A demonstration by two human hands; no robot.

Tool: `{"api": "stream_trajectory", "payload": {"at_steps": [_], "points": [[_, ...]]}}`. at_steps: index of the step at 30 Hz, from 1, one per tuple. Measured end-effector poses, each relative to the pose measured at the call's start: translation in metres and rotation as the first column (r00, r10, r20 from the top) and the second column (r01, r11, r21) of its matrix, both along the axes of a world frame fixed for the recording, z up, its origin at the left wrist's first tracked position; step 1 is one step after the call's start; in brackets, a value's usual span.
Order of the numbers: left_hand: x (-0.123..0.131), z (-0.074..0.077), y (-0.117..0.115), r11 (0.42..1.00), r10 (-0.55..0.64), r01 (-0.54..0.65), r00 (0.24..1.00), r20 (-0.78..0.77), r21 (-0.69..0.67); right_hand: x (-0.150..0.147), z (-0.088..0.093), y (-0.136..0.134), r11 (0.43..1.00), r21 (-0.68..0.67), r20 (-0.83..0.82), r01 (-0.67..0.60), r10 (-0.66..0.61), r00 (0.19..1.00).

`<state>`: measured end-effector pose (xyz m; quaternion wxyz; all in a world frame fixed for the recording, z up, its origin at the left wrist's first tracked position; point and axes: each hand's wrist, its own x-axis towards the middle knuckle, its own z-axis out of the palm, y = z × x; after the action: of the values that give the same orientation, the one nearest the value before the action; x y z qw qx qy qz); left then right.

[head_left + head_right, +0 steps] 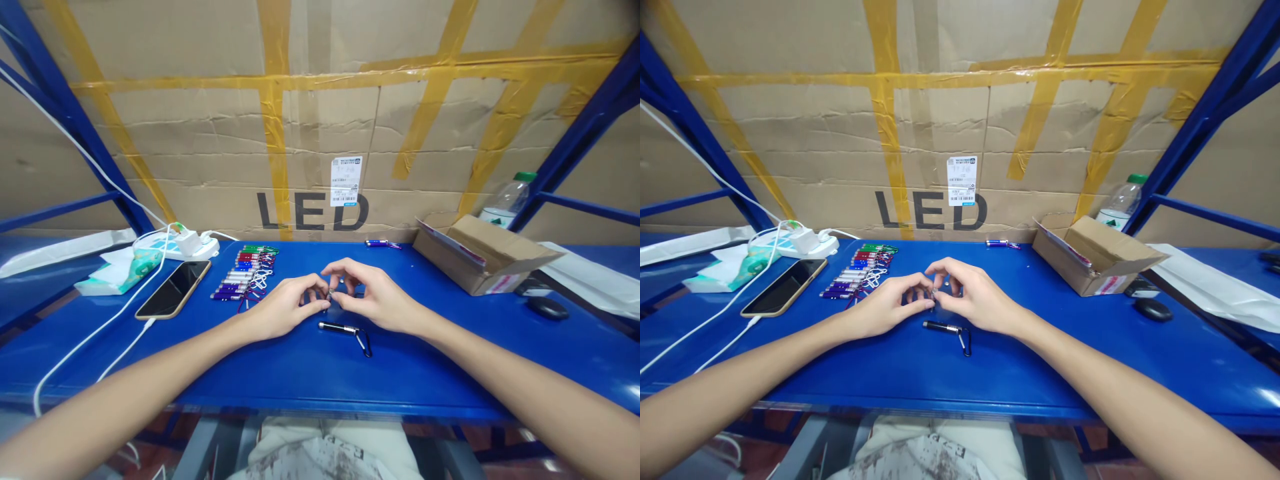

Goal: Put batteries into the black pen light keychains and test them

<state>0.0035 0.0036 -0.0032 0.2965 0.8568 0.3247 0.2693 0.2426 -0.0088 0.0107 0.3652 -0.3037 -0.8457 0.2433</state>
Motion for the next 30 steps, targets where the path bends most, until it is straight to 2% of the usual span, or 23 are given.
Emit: {"api": "stream_trajectory", "payload": {"at_steps": [30], "points": [[0.0007, 0.0011, -0.0002, 1.000, 0.019, -0.019, 1.000, -0.010, 0.017, 0.0016, -0.0007, 0.0014, 0.999, 0.046, 0.032, 0.016, -0.018, 0.999]]}}
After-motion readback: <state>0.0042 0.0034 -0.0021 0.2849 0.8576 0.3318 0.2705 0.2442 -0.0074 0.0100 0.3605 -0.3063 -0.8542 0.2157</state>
